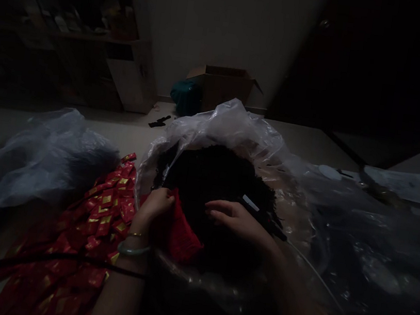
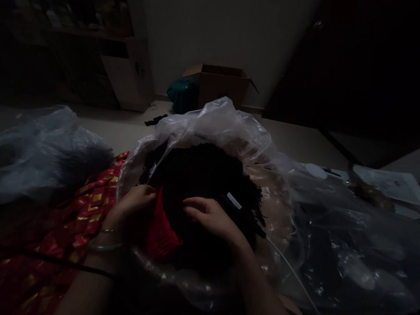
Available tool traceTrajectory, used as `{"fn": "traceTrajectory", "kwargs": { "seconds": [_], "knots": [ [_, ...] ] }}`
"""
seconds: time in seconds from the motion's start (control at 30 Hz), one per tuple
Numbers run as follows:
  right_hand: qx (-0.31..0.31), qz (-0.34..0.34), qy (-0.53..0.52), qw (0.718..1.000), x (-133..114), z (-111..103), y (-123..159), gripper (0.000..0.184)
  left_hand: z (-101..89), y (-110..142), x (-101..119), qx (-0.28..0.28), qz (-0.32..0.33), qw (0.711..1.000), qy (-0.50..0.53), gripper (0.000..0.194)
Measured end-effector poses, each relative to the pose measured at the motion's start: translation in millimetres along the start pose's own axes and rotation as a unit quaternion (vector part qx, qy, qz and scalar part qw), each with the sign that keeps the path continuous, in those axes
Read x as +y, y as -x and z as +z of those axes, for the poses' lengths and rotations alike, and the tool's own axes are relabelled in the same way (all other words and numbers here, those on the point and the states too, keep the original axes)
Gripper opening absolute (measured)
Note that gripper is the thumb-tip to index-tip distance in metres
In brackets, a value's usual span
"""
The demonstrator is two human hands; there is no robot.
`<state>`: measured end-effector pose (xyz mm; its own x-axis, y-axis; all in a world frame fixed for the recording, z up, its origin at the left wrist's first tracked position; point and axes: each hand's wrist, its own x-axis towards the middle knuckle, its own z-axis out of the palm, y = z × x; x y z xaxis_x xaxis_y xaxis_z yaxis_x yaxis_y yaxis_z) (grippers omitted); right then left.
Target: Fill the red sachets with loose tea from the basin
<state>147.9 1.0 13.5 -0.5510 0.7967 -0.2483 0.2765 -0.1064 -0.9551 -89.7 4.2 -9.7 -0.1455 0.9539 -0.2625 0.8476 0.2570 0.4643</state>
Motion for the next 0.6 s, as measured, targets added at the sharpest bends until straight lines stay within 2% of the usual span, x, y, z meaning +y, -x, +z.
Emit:
{"fn": "traceTrajectory", "kwargs": {
  "seconds": [0.2, 0.33, 0.43, 0.5, 0.6],
  "knots": [
    [0.007, -0.008, -0.012, 1.000, 2.2, -1.3, -2.0, 0.038, -5.0, 0.1, -3.2, 0.061, -0.014, 0.998, 0.018, 0.026],
    [0.055, -0.003, -0.058, 0.997, 4.1, -2.3, -5.3, 0.036, -4.6, 7.0, 7.1, 0.118, -0.002, 0.976, 0.182, 0.037],
    [0.130, 0.021, -0.124, 0.983, 7.1, -0.5, -12.3, 0.044, 5.3, 13.0, 23.4, 0.092, 0.083, 0.940, 0.318, 0.045],
    [0.164, 0.038, -0.160, 0.972, 10.6, 2.0, -18.2, 0.047, 15.3, 16.7, 35.6, 0.065, 0.134, 0.927, 0.345, 0.043],
    [0.178, 0.026, -0.165, 0.970, 17.2, 5.6, -25.7, 0.037, 28.0, 21.0, 49.8, -0.010, 0.181, 0.916, 0.358, 0.042]
  ]
}}
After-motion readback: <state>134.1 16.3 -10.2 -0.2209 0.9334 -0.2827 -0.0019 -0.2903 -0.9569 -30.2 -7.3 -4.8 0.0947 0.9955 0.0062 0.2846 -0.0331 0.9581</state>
